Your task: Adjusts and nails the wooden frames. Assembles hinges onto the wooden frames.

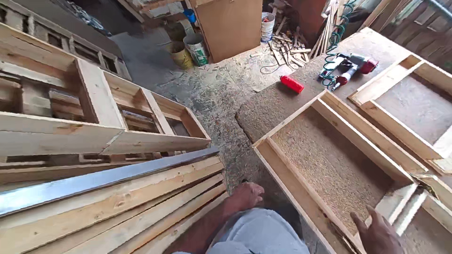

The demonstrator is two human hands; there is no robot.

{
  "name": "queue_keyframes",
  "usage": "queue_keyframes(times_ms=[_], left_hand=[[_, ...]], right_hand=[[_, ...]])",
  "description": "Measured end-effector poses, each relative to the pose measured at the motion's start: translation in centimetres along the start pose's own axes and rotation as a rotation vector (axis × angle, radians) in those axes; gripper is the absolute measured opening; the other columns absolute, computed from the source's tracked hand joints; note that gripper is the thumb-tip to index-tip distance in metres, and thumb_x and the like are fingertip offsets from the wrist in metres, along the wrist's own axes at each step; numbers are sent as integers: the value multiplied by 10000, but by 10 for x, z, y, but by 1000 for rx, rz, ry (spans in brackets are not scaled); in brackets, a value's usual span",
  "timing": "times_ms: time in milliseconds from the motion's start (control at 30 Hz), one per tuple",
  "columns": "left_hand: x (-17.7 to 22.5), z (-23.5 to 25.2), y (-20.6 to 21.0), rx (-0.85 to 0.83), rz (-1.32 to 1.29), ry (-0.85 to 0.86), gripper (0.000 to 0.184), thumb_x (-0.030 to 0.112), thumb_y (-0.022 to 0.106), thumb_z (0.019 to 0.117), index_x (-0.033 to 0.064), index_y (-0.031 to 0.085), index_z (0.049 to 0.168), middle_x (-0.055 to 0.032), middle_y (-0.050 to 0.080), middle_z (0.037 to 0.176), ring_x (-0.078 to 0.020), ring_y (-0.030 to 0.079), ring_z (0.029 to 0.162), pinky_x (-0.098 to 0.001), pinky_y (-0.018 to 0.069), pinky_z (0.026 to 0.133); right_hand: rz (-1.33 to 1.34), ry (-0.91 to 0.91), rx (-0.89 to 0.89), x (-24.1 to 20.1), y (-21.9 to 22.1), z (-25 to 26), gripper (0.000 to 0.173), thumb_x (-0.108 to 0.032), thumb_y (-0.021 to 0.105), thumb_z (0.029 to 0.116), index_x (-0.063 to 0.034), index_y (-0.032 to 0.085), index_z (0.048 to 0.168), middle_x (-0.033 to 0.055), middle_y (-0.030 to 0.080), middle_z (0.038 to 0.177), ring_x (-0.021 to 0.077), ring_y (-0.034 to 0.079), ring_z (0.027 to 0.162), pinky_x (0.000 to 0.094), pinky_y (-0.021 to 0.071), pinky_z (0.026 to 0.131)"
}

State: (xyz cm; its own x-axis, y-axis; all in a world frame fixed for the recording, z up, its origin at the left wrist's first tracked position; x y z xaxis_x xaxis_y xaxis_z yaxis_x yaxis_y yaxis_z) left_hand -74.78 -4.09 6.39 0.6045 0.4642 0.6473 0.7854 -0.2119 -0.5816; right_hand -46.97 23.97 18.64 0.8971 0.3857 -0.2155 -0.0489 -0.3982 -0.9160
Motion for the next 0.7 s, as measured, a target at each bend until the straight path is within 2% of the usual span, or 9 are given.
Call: queue_keyframes(times_ms=[67, 133, 200, 267, 367, 433, 533, 633, 700], left_hand=[[-54, -24, -51, -64, 16, -164, 369, 320, 592, 1040, 123, 675, 1340, -120, 676, 1350, -305, 630, 1275, -554, 481, 1095], [-106, -42, -99, -16, 6, -265, 400, 362, 595, 1036, 153, 668, 1369, -102, 663, 1383, -287, 621, 1295, -536, 473, 1115], [-163, -53, -147, 63, -44, -357, 431, 402, 593, 1031, 175, 655, 1391, -79, 656, 1399, -257, 613, 1310, -504, 464, 1136], [-224, -63, -195, 156, -114, -439, 424, 383, 618, 1020, 163, 662, 1380, -84, 676, 1368, -250, 635, 1281, -498, 478, 1124], [-317, -66, -270, 210, -172, -525, 418, 370, 622, 1023, 155, 662, 1379, -93, 671, 1373, -263, 630, 1287, -513, 471, 1129], [-385, -62, -322, 216, -173, -583, 418, 376, 623, 1022, 160, 660, 1378, -102, 679, 1355, -283, 644, 1264, -535, 487, 1110], [-483, -52, -407, 137, -165, -715, 461, 401, 614, 1023, 163, 624, 1417, -127, 665, 1366, -319, 631, 1274, -567, 478, 1100], [-556, -46, -504, 93, -127, -790, 501, 417, 627, 1010, 147, 606, 1431, -148, 652, 1377, -337, 616, 1289, -573, 475, 1101], [-589, -40, -577, 96, -117, -775, 503, 410, 619, 1014, 131, 604, 1432, -148, 649, 1382, -321, 606, 1306, -555, 465, 1117]], right_hand=[[-6, -176, -93, -113, 21, 27, 536, -384, 730, 942, -84, 631, 1376, 234, 662, 1283, 437, 639, 1183, 660, 499, 990], [-1, -334, -277, -216, 51, 43, 503, -417, 718, 940, -204, 638, 1388, 110, 672, 1332, 343, 643, 1211, 605, 501, 1026], [22, -484, -425, -305, 81, 59, 494, -425, 700, 947, -231, 630, 1396, 71, 675, 1340, 297, 669, 1179, 572, 529, 1003], [32, -599, -517, -384, 108, 81, 479, -401, 703, 947, -198, 644, 1376, 91, 691, 1306, 297, 694, 1133, 568, 553, 970], [-20, -645, -598, -485, 149, 135, 458, -419, 690, 950, -202, 658, 1353, 100, 712, 1248, 312, 713, 1067, 594, 569, 912], [-69, -641, -638, -550, 181, 184, 471, -445, 691, 941, -214, 660, 1350, 106, 721, 1220, 328, 719, 1042, 615, 573, 884], [-223, -543, -730, -647, 228, 267, 512, -446, 674, 947, -201, 625, 1395, 150, 701, 1257, 382, 691, 1106, 654, 542, 918], [-416, -462, -763, -741, 245, 335, 523, -452, 677, 934, -124, 640, 1341, 187, 684, 1276, 415, 662, 1157, 673, 511, 942], [-409, -459, -755, -804, 236, 365, 529, -482, 672, 928, -127, 644, 1319, 183, 696, 1246, 405, 667, 1149, 665, 517, 933]])
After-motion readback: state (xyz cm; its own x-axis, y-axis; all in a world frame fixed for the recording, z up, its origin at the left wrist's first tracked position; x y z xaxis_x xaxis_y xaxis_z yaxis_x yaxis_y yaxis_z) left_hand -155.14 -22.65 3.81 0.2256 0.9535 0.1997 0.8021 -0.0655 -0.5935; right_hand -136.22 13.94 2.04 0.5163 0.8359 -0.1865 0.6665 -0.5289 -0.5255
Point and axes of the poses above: each hand's wrist, its own z-axis towards the middle knuckle, its own y-axis out of the palm, x = y × z, the point moved 7 cm from there along z, towards the middle knuckle
